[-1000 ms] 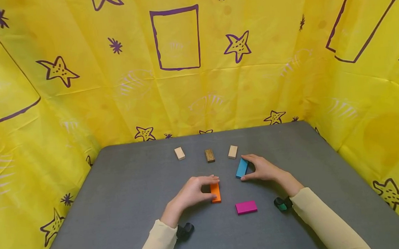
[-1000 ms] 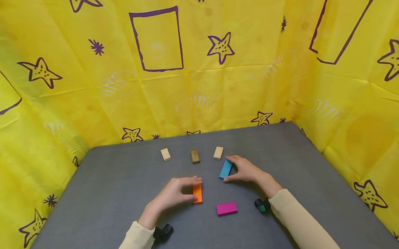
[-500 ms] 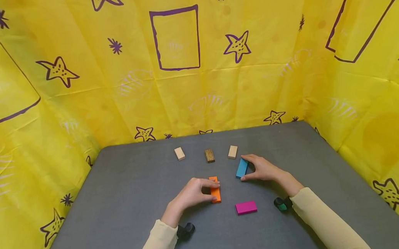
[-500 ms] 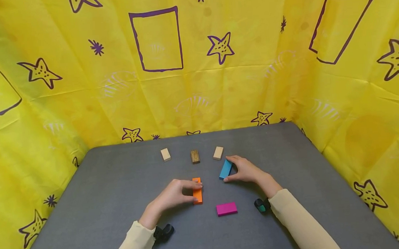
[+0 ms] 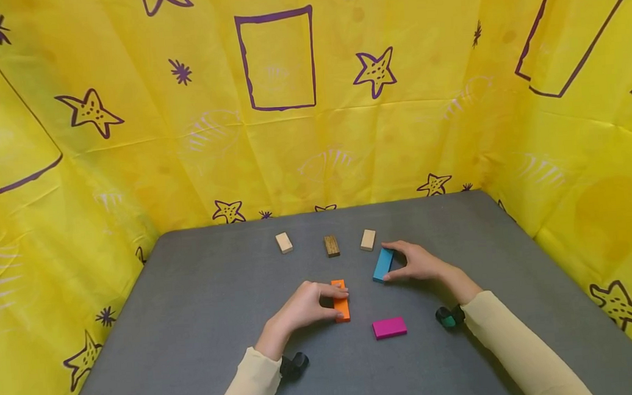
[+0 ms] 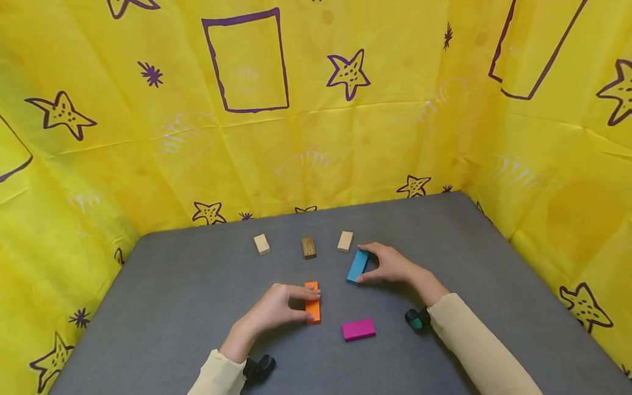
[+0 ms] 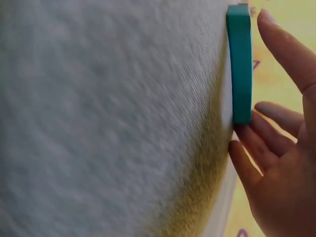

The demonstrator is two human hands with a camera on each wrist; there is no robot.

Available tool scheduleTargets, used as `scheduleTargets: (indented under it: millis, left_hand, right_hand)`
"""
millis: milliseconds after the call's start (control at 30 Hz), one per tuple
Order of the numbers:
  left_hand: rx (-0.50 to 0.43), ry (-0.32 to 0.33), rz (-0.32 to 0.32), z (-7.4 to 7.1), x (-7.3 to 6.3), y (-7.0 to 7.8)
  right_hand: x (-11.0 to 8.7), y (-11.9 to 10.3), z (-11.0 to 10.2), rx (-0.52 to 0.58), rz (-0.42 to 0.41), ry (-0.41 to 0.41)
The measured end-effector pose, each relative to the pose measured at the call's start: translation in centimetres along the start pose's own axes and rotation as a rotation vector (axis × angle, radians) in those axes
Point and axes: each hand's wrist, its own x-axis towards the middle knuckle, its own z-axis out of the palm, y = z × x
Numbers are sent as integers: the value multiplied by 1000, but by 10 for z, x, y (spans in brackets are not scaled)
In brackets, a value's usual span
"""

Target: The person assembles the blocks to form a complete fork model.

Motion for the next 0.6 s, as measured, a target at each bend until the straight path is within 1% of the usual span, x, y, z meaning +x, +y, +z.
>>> scheduleTargets:
  millis: [167,267,467,600]
  left_hand:
    - [-6,-8,-22,-1,-1,0]
    - [-7,-15,-33,0,-1,1]
    - [0,-16,-22,1,-1,1]
    - [-9,-19,-23,1,-1,0]
  right_hand:
    - [6,6,-9,143,-7,-59]
    - [9,7,-14,194,-23,-99]
    - [14,9,-18,204,-48,-130]
    - [17,11,-19,212,-47,-139]
